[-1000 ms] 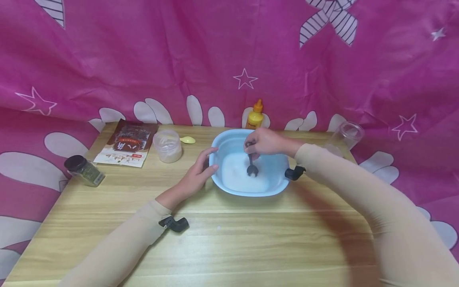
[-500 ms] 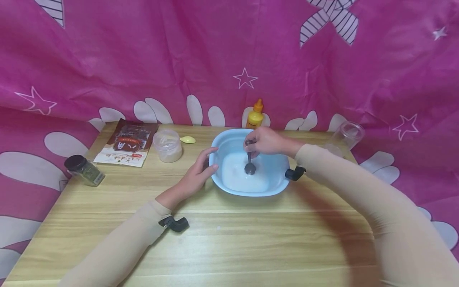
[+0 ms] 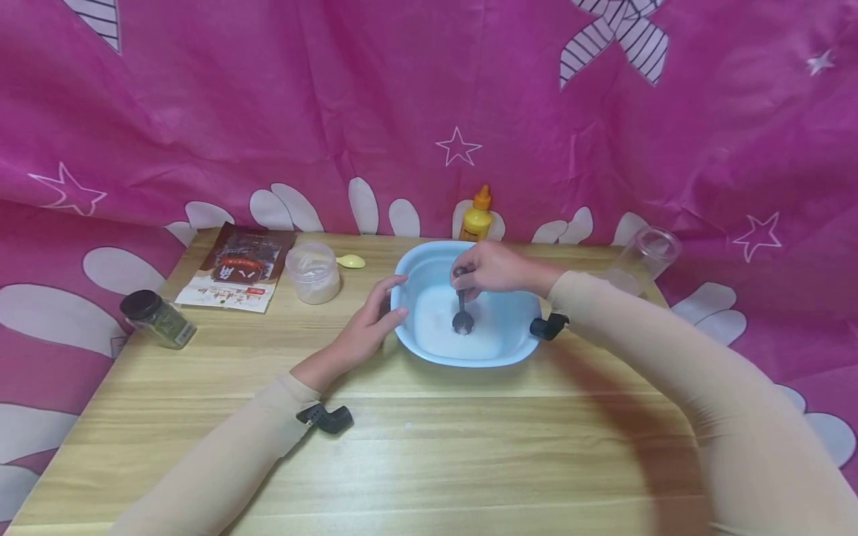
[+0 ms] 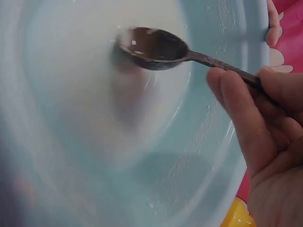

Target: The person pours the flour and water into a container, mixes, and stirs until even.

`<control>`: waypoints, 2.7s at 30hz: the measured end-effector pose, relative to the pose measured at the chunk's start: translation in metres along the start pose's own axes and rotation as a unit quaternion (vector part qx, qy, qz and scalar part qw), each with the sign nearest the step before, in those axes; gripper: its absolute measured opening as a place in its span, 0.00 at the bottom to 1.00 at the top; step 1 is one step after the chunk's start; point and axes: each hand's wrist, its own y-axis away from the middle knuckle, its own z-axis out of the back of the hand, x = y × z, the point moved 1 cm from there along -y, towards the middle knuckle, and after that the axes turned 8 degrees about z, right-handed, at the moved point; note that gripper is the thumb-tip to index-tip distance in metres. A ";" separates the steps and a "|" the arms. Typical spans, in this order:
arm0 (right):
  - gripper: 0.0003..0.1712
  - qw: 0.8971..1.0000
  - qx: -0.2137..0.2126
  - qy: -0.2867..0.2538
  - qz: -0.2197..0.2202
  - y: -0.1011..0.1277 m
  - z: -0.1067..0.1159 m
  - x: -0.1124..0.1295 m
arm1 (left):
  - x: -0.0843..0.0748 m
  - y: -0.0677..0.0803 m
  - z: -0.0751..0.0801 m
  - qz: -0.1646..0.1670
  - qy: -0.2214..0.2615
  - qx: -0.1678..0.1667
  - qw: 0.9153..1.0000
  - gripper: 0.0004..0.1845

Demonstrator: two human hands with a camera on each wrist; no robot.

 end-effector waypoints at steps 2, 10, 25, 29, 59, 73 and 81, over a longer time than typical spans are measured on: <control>0.12 1.000 -0.017 0.003 0.003 -0.001 -0.001 0.001 | 0.001 0.000 0.000 0.001 0.001 0.000 1.000 0.31; 0.10 0.998 -0.017 0.060 -0.001 -0.001 0.000 0.004 | 0.002 -0.001 0.000 0.005 -0.003 0.001 1.000 0.31; 0.13 0.996 -0.060 0.039 0.055 -0.025 -0.016 0.020 | -0.001 0.000 0.000 -0.003 0.003 0.005 1.000 0.32; 0.14 0.989 -0.084 0.115 0.050 -0.023 -0.011 0.017 | 0.000 0.000 0.001 -0.003 0.007 0.009 1.000 0.32; 0.12 0.997 -0.070 -0.024 0.025 -0.016 -0.020 0.014 | 0.003 -0.001 -0.001 -0.003 0.011 0.008 1.000 0.32; 0.09 0.972 -0.094 0.214 0.034 -0.009 -0.005 0.010 | 0.001 -0.002 0.002 0.002 0.002 0.001 1.000 0.31; 0.11 0.991 -0.057 0.111 0.049 -0.006 -0.007 0.013 | 0.001 -0.001 0.000 0.004 0.006 0.004 1.000 0.32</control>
